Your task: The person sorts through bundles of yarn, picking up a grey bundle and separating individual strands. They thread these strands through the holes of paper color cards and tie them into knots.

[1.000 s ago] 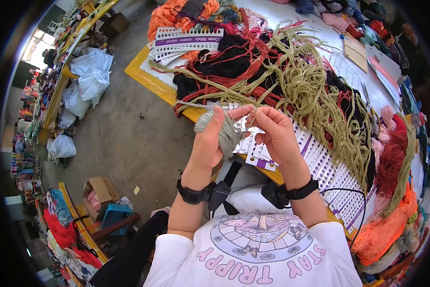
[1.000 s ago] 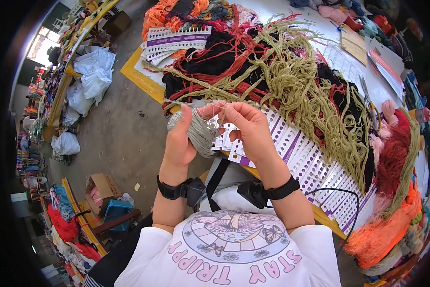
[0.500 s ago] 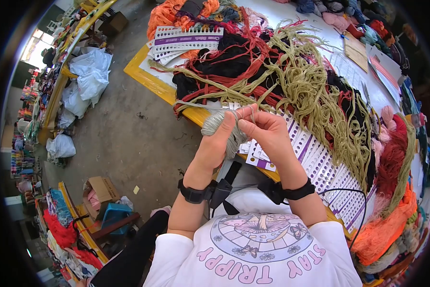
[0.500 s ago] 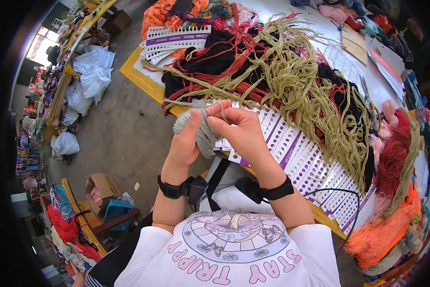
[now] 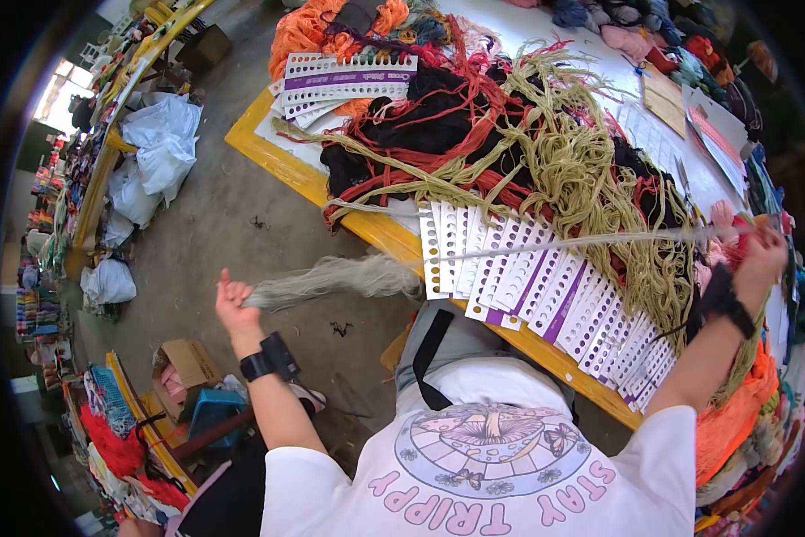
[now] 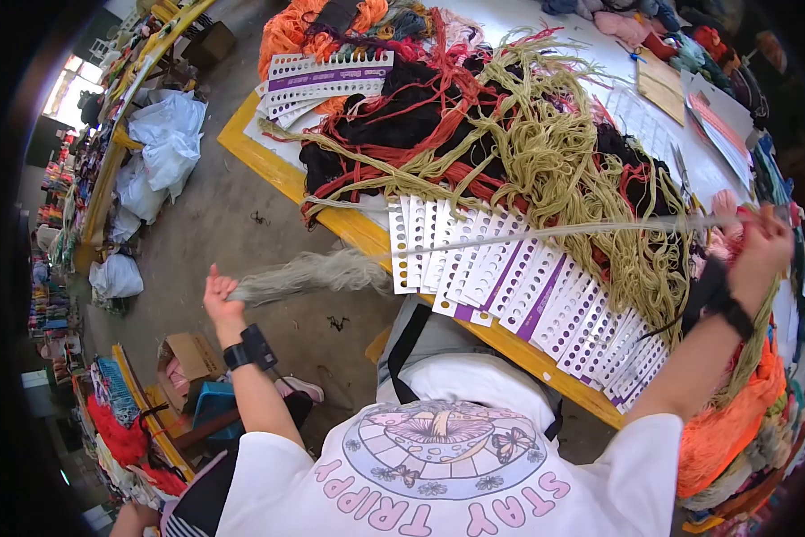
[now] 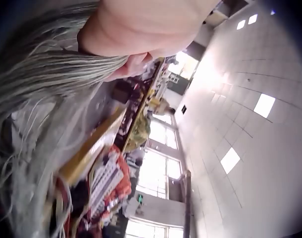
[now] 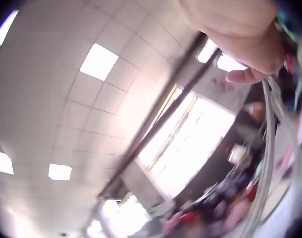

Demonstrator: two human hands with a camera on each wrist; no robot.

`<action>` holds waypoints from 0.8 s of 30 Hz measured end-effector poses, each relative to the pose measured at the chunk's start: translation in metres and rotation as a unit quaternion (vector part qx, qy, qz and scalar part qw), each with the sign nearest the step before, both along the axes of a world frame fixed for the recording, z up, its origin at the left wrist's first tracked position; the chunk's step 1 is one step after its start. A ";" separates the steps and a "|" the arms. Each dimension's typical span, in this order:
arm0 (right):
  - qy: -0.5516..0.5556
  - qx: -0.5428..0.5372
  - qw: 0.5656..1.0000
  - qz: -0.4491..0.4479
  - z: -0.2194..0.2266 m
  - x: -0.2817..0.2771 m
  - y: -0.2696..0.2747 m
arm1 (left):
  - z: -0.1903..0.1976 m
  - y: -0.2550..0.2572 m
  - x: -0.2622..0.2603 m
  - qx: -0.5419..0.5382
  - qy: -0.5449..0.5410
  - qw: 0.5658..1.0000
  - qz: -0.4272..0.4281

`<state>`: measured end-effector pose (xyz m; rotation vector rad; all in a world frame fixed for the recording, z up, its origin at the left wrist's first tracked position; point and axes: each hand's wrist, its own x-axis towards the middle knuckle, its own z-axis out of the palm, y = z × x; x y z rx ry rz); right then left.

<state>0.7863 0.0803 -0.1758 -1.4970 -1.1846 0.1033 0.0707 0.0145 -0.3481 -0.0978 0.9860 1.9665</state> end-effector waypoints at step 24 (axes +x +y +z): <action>0.190 -0.357 0.793 0.456 -0.136 -0.295 0.039 | 0.012 0.087 0.279 -0.107 0.316 0.840 -0.429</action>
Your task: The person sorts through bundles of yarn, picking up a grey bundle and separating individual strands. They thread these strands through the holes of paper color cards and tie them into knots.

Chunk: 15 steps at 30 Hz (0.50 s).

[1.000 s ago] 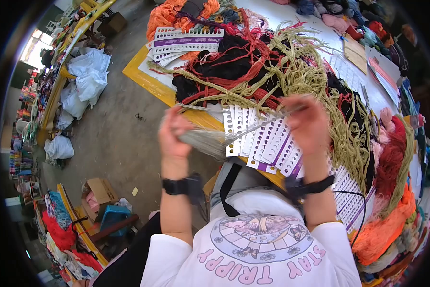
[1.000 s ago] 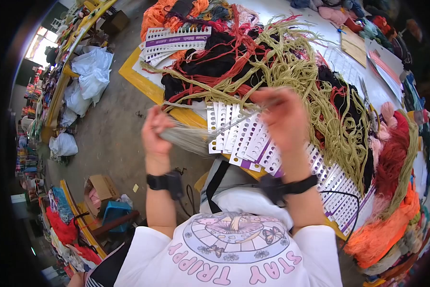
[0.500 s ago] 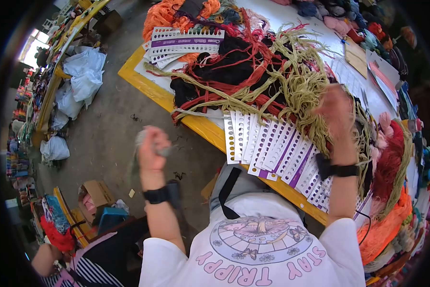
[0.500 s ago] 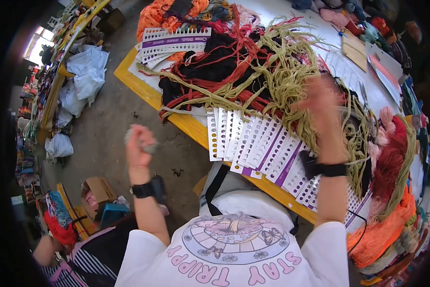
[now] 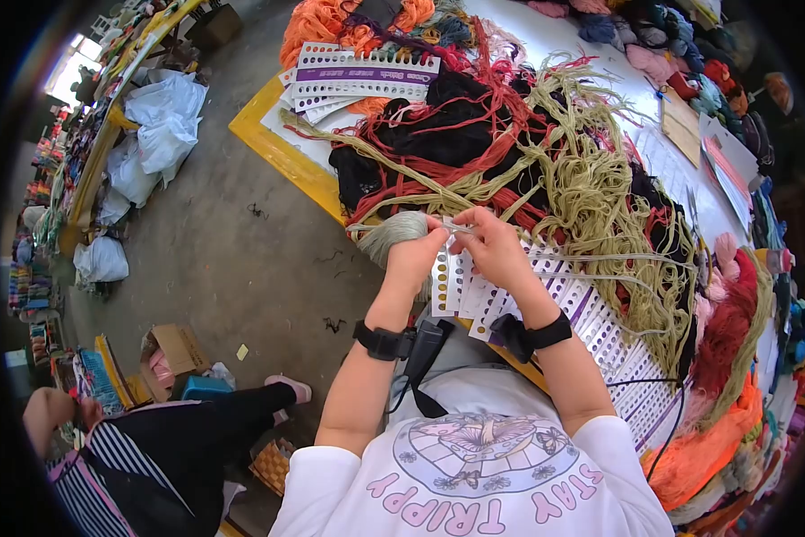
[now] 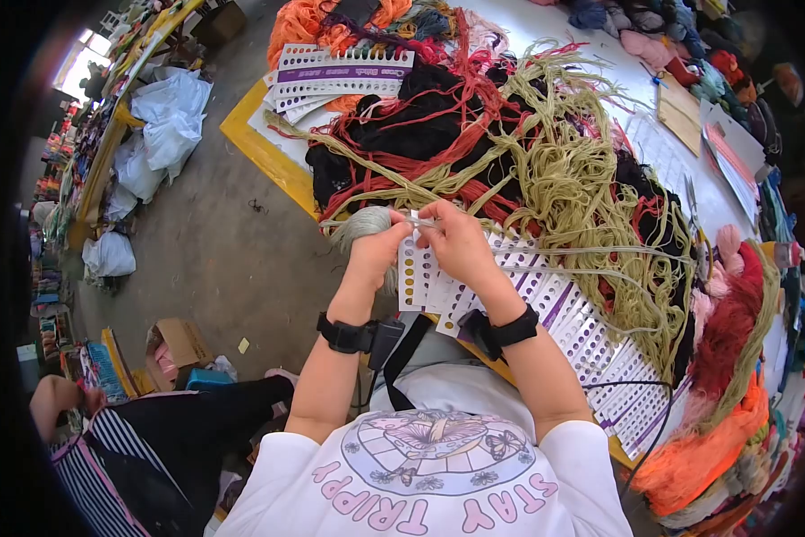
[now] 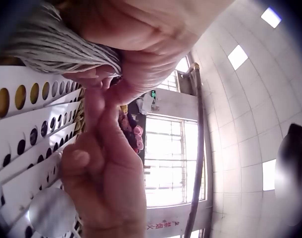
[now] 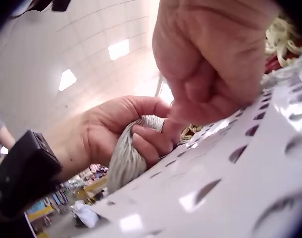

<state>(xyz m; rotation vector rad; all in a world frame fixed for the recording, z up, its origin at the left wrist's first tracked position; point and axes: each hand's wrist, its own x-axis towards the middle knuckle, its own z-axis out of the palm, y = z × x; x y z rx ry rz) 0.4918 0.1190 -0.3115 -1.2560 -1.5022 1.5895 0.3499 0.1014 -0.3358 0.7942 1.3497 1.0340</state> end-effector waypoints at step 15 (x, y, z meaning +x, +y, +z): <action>-0.108 0.082 0.979 -0.155 -0.008 -0.006 -0.001 | -0.001 0.013 -0.009 0.005 0.320 0.943 -0.088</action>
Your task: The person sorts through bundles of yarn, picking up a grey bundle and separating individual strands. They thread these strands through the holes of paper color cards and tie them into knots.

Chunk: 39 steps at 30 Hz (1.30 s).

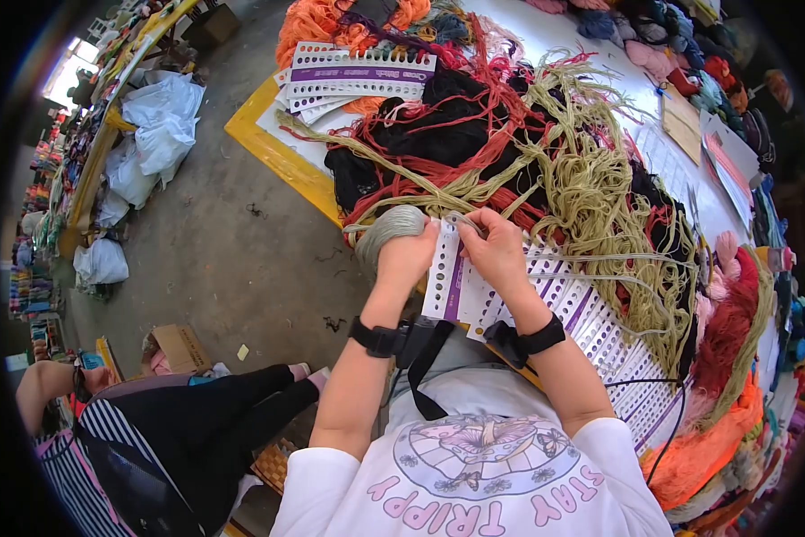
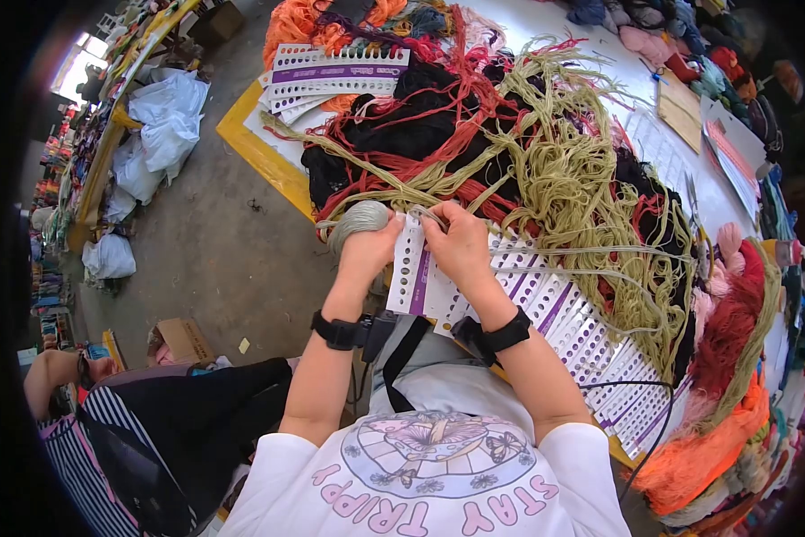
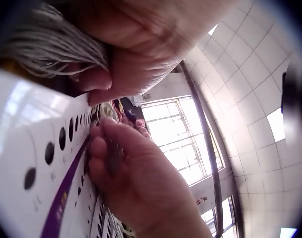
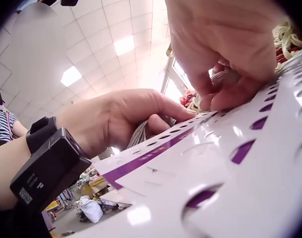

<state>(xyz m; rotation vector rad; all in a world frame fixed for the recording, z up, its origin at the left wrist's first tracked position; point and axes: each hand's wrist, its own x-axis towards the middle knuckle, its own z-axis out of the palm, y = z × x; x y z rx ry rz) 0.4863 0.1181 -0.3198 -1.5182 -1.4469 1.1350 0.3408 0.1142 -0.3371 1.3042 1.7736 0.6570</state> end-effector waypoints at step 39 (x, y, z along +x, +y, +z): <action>-0.024 0.072 0.995 0.058 -0.005 -0.013 0.003 | -0.004 0.001 -0.012 -0.016 -0.288 0.954 0.084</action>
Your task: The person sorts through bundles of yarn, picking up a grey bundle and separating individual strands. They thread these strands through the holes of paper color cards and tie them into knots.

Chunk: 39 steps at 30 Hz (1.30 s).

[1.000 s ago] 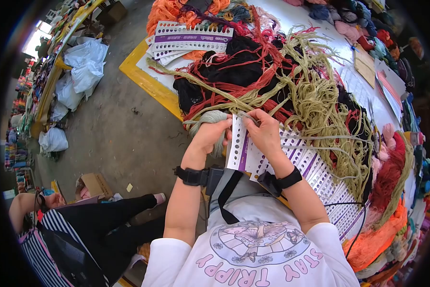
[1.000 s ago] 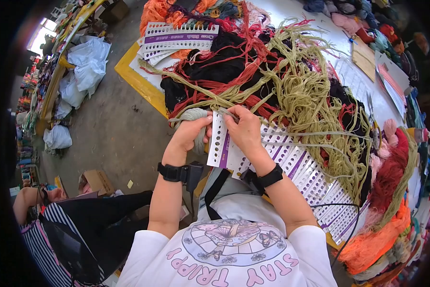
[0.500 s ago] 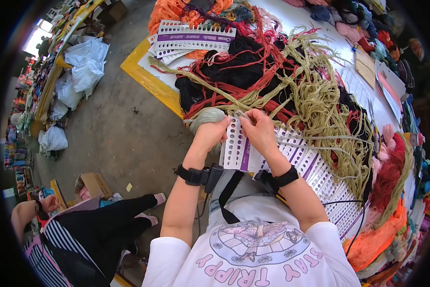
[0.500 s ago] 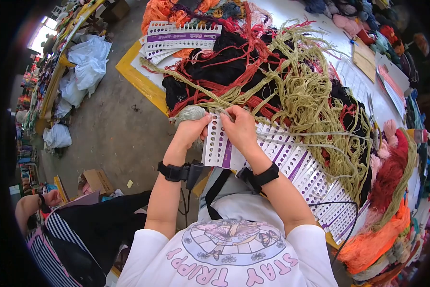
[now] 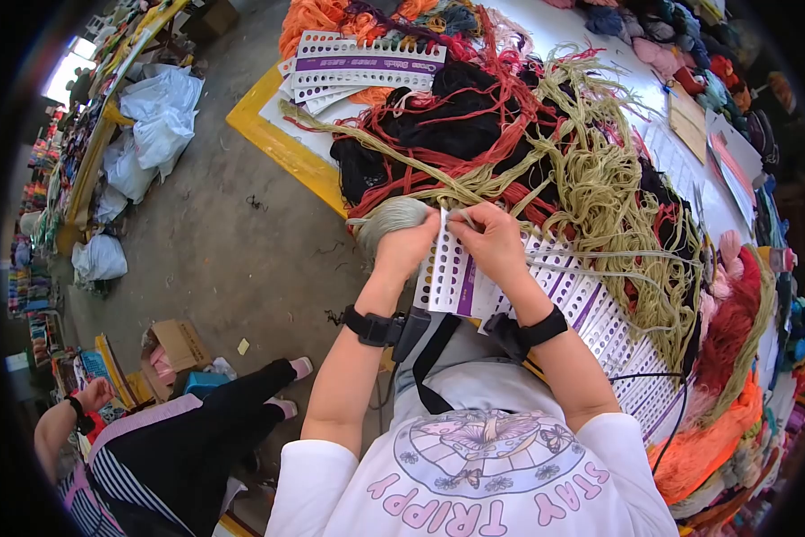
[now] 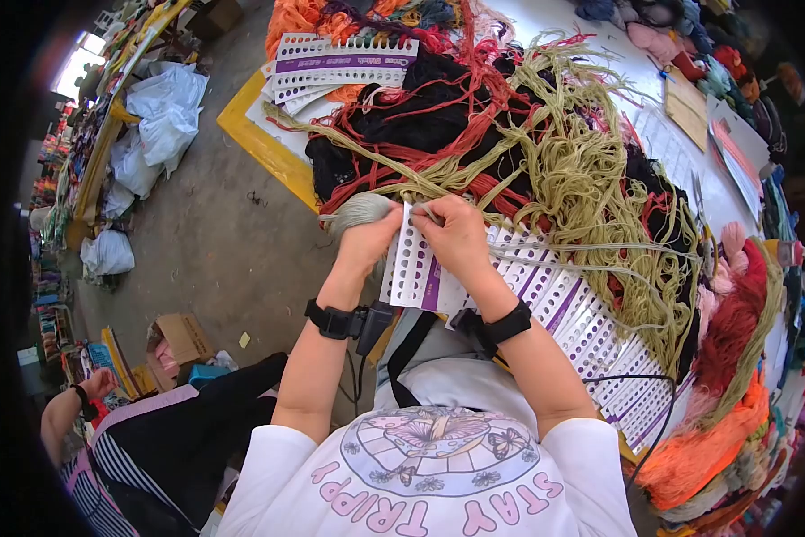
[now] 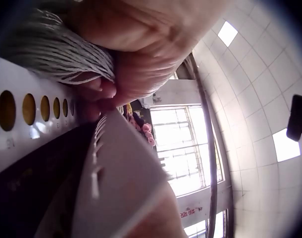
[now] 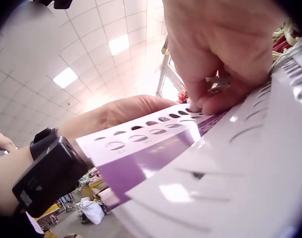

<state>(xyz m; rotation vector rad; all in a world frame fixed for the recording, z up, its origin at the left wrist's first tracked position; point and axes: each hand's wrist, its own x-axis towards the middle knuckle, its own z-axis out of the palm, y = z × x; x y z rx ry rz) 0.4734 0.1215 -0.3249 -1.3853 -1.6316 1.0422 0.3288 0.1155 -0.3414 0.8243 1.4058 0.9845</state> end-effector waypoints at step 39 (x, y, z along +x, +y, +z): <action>0.296 -0.170 0.939 0.035 0.087 -0.003 -0.046 | 0.120 -0.039 -0.007 0.080 -0.178 0.958 -0.210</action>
